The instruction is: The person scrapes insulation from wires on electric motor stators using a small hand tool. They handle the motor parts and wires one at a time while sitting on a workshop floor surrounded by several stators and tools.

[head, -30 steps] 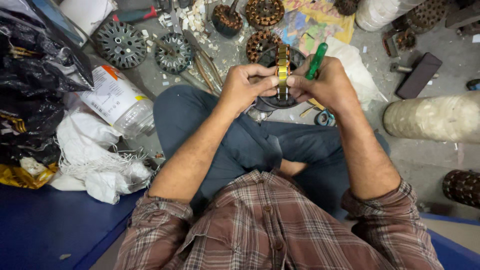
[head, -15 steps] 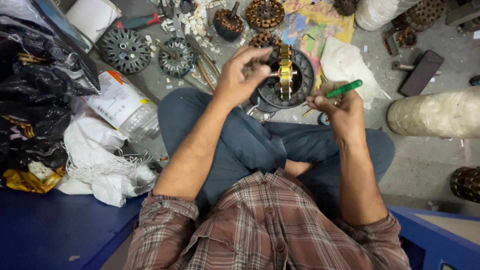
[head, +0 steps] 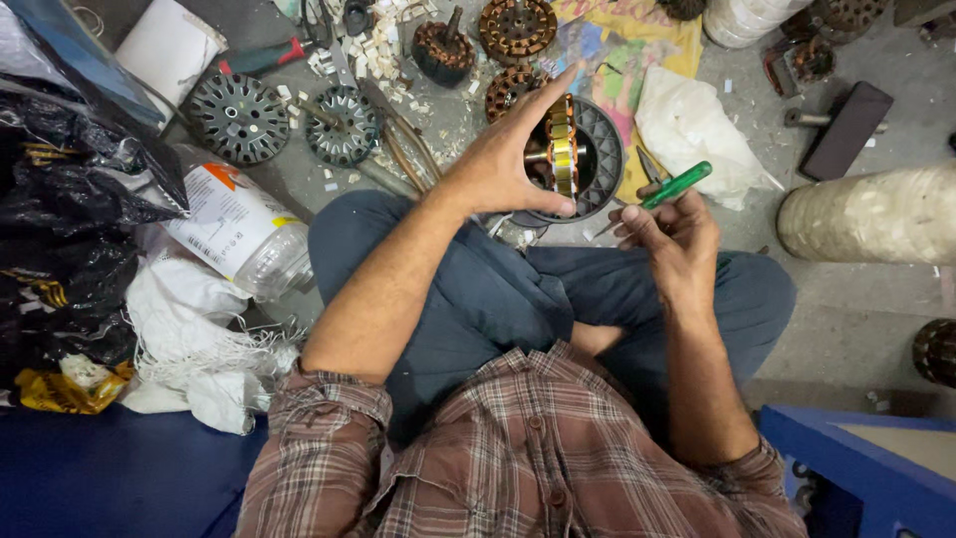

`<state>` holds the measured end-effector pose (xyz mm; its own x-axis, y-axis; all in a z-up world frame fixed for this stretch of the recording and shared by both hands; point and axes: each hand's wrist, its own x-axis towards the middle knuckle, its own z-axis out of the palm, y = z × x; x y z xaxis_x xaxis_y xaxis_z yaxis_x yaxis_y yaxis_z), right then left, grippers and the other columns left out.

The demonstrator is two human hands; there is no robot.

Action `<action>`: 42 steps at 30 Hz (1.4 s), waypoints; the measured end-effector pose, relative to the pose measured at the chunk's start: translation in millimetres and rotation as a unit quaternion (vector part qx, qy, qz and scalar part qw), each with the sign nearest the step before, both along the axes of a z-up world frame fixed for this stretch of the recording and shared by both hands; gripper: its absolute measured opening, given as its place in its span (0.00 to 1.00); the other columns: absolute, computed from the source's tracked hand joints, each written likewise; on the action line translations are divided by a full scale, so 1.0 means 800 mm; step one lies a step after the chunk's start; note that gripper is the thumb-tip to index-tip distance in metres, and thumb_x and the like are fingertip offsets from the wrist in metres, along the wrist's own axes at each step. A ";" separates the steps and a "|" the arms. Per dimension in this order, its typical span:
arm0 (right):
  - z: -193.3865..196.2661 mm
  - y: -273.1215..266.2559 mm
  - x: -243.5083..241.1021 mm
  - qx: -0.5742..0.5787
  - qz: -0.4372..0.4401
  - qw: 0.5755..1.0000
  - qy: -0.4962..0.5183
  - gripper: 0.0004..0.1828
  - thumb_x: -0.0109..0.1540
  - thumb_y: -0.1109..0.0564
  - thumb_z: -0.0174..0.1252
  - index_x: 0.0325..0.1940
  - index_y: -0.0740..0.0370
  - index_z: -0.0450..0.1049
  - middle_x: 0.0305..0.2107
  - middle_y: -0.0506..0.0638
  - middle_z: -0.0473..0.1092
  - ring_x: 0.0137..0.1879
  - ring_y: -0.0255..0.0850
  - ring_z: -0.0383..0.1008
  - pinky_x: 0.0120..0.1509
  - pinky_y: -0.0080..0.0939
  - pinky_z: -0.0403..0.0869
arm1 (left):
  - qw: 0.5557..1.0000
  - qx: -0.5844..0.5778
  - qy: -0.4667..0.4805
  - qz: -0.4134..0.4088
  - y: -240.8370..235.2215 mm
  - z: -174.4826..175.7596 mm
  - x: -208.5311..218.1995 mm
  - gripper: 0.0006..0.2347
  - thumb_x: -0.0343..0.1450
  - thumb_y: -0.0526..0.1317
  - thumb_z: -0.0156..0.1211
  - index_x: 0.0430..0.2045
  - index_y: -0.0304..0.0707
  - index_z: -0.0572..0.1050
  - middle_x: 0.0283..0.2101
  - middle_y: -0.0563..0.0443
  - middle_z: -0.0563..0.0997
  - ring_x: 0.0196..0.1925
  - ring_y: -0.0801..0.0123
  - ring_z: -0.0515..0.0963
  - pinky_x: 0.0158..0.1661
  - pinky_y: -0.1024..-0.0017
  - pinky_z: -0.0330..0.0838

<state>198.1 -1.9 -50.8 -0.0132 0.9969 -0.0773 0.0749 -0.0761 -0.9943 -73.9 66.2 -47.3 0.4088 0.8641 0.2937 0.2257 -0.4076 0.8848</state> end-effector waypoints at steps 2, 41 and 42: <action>0.006 0.001 -0.006 0.018 -0.003 0.999 0.029 0.12 0.70 0.66 0.58 0.57 0.67 0.66 0.38 0.61 0.77 0.40 0.44 0.80 0.43 0.40 0.80 | 0.999 0.017 0.003 0.029 -0.010 0.003 0.003 0.58 0.52 0.46 0.87 0.76 0.51 0.48 0.75 0.39 0.62 0.76 0.50 0.65 0.73 0.58 0.62; -0.057 0.055 -0.056 0.225 -0.005 0.865 -0.448 0.30 0.67 0.56 0.61 0.64 0.76 0.56 0.28 0.66 0.73 0.30 0.65 0.74 0.31 0.62 0.70 | 0.992 0.080 0.012 0.094 -0.064 0.032 0.013 0.47 0.53 0.47 0.84 0.70 0.47 0.63 0.73 0.47 0.67 0.75 0.52 0.70 0.71 0.60 0.69; -0.057 0.067 -0.053 0.227 -0.003 0.863 -0.451 0.31 0.67 0.55 0.62 0.64 0.77 0.56 0.27 0.65 0.73 0.29 0.65 0.74 0.30 0.62 0.69 | 0.989 0.111 -0.013 0.093 -0.063 0.035 0.010 0.48 0.54 0.45 0.84 0.71 0.45 0.62 0.74 0.47 0.66 0.77 0.50 0.68 0.74 0.57 0.66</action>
